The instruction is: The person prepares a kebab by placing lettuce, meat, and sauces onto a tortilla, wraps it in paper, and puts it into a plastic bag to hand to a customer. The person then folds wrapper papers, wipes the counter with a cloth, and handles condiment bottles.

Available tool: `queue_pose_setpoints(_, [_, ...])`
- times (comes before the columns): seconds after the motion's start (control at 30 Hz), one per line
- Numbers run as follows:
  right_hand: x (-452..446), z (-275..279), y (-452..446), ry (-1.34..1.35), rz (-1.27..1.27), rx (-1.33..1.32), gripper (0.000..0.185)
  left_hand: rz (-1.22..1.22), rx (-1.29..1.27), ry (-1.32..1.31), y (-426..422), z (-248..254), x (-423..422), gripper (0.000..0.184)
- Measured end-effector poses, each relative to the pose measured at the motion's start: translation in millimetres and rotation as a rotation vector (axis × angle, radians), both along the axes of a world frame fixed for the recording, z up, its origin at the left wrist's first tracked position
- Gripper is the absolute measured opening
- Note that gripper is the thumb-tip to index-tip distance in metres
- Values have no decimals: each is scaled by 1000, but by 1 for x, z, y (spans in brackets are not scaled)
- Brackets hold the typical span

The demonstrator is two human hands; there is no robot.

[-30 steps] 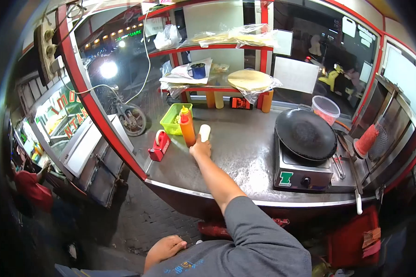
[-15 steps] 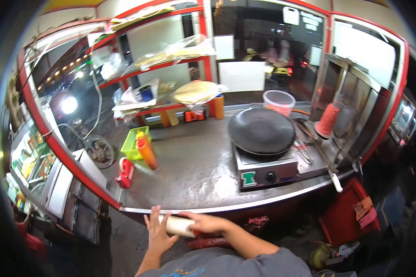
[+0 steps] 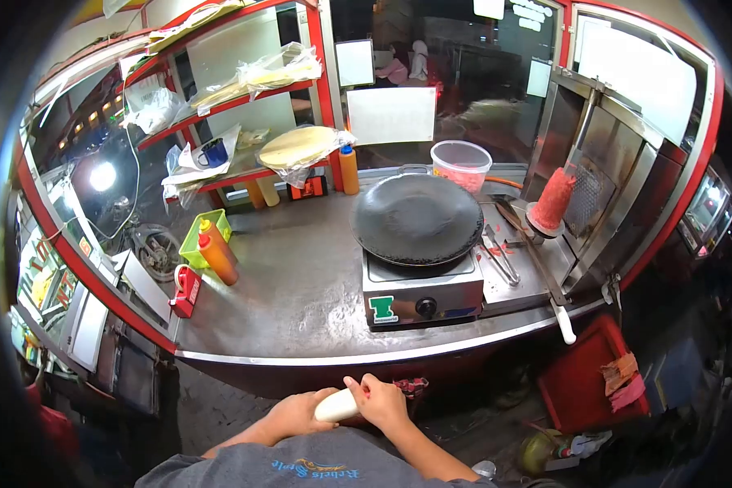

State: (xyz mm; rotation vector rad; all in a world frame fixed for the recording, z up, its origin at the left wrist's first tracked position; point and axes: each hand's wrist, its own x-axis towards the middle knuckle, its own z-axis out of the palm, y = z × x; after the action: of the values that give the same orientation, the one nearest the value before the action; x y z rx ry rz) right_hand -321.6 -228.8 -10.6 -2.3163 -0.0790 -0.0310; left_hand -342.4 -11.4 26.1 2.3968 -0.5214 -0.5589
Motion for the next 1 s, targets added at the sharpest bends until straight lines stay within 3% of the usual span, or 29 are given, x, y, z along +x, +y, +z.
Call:
queue_pose_setpoints(0.2, [12, -7, -20, -298, 224, 294, 29, -42, -111, 335, -7, 12, 14, 77])
queue_pose_setpoints(0.23, [16, -5, -24, -390, 361, 364, 25, -115, -212, 341, -4, 7, 17, 76])
queue_pose_setpoints(0.33, [35, 17, -34, -593, 735, 479, 16, -211, -206, 459, 1, 20, 20, 78])
queue_pose_setpoints(0.4, [57, 43, -38, -633, 951, 411, 18, -71, -251, 393, 2, 25, 15, 80])
queue_pose_setpoints(0.47, [71, 51, -30, -492, 771, 395, 20, 210, -307, 320, -11, 49, 0, 80])
queue_pose_setpoints(0.5, [73, 50, -22, -361, 651, 342, 25, 363, -177, 144, -24, 61, -6, 82])
queue_pose_setpoints(0.53, [74, 48, -14, -233, 529, 284, 31, 356, -103, 130, -26, 60, -10, 82])
queue_pose_setpoints(0.6, [74, 37, 8, -106, 541, 57, 48, 334, 54, 90, -26, 54, -17, 83])
queue_pose_setpoints(0.63, [70, 36, 17, -52, 530, 68, 52, 336, 4, 124, -19, 48, -22, 81])
queue_pose_setpoints(0.77, [51, 16, 48, -135, 582, 87, 52, 345, 35, 276, 18, 47, -31, 83])
queue_pose_setpoints(1.0, [67, -18, 110, -482, 791, 538, 22, 329, -50, 277, 96, 33, -23, 88])
